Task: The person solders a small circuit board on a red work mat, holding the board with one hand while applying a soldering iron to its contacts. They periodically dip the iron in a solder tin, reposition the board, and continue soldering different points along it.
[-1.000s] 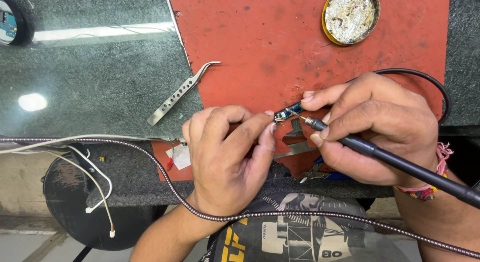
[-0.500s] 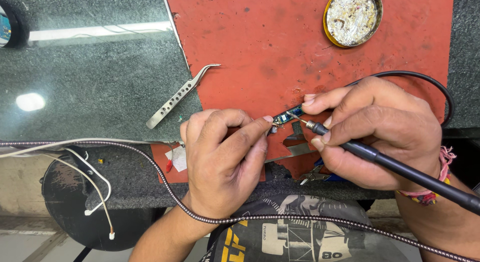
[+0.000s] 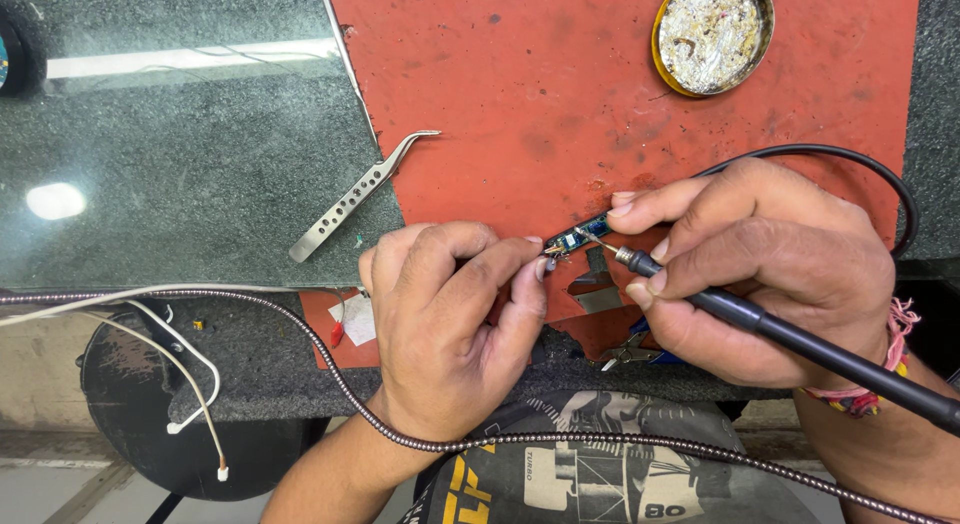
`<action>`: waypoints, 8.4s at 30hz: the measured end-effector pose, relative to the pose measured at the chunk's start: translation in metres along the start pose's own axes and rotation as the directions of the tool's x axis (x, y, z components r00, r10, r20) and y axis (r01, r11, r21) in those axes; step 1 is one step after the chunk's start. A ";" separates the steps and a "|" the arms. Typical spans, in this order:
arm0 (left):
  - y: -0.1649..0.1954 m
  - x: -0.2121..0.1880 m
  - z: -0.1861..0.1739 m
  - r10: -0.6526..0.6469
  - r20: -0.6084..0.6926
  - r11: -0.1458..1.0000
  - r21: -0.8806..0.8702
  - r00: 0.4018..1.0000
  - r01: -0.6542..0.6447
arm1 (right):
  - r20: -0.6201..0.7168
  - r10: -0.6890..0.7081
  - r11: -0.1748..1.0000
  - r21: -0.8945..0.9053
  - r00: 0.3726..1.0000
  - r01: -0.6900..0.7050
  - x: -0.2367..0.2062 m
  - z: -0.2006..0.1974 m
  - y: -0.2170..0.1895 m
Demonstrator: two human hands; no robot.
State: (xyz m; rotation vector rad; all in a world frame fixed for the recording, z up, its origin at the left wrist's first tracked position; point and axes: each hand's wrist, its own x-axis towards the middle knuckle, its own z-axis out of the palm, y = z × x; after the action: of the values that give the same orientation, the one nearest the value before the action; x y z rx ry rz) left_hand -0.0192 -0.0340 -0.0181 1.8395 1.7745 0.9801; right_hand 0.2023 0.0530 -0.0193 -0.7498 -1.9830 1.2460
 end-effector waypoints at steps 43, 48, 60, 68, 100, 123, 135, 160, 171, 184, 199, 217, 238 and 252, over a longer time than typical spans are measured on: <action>0.001 -0.004 0.013 -0.059 -0.086 0.998 -0.015 0.995 0.057 | 0.024 0.055 0.998 0.002 0.998 -0.055 0.001 0.002 -0.008; 0.002 -0.005 0.015 -0.062 -0.096 0.998 -0.014 0.993 0.061 | 0.034 0.036 0.999 -0.004 0.999 -0.036 0.001 0.000 -0.006; 0.001 -0.005 0.016 -0.053 -0.102 0.999 0.002 0.993 0.053 | 0.062 0.062 0.998 -0.009 0.996 -0.062 0.003 0.001 -0.010; 0.001 -0.004 0.016 -0.046 -0.100 0.999 0.007 0.994 0.047 | 0.065 0.084 0.996 -0.010 0.994 -0.083 0.004 0.002 -0.013; 0.003 -0.001 0.009 -0.093 -0.044 0.995 -0.022 0.995 0.092 | 0.067 0.070 0.997 0.003 0.995 -0.071 0.005 0.001 -0.012; 0.005 0.008 0.003 -0.098 0.016 0.995 -0.021 0.995 0.098 | 0.073 0.045 0.999 0.023 0.996 -0.047 0.002 -0.002 -0.006; 0.005 0.010 0.001 -0.108 0.039 0.994 -0.012 0.993 0.109 | 0.059 0.066 0.997 0.033 0.996 -0.068 0.001 0.000 -0.007; 0.005 0.006 0.004 -0.110 0.015 0.994 -0.019 0.994 0.110 | 0.084 0.058 0.998 0.027 0.995 -0.060 0.003 -0.003 -0.008; 0.003 0.003 0.006 -0.093 -0.002 0.995 -0.028 0.996 0.093 | 0.059 0.066 0.998 0.017 0.996 -0.067 0.002 -0.001 -0.009; 0.003 0.003 0.008 -0.093 -0.031 0.995 -0.027 0.995 0.092 | 0.105 0.067 0.998 -0.021 0.992 -0.065 0.006 -0.002 -0.011; 0.003 0.003 0.009 -0.092 -0.038 0.996 -0.025 0.995 0.091 | 0.084 0.080 0.996 -0.044 0.993 -0.076 0.007 0.001 -0.013; 0.005 0.003 0.009 -0.093 -0.049 0.996 -0.013 0.994 0.093 | 0.068 0.097 0.995 -0.047 0.993 -0.093 0.007 0.001 -0.015; 0.003 0.003 0.009 -0.073 -0.036 0.997 -0.018 0.997 0.073 | 0.062 0.088 0.996 -0.015 0.994 -0.087 0.005 0.000 -0.013; 0.005 0.003 0.007 -0.072 -0.015 0.997 -0.018 0.997 0.072 | 0.074 0.085 0.996 -0.040 0.994 -0.083 0.005 0.001 -0.014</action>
State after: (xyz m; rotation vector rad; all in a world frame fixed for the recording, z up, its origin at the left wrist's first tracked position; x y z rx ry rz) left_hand -0.0109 -0.0303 -0.0192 1.7496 1.8224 0.9821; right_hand 0.1970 0.0512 -0.0052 -0.8230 -2.0589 1.3073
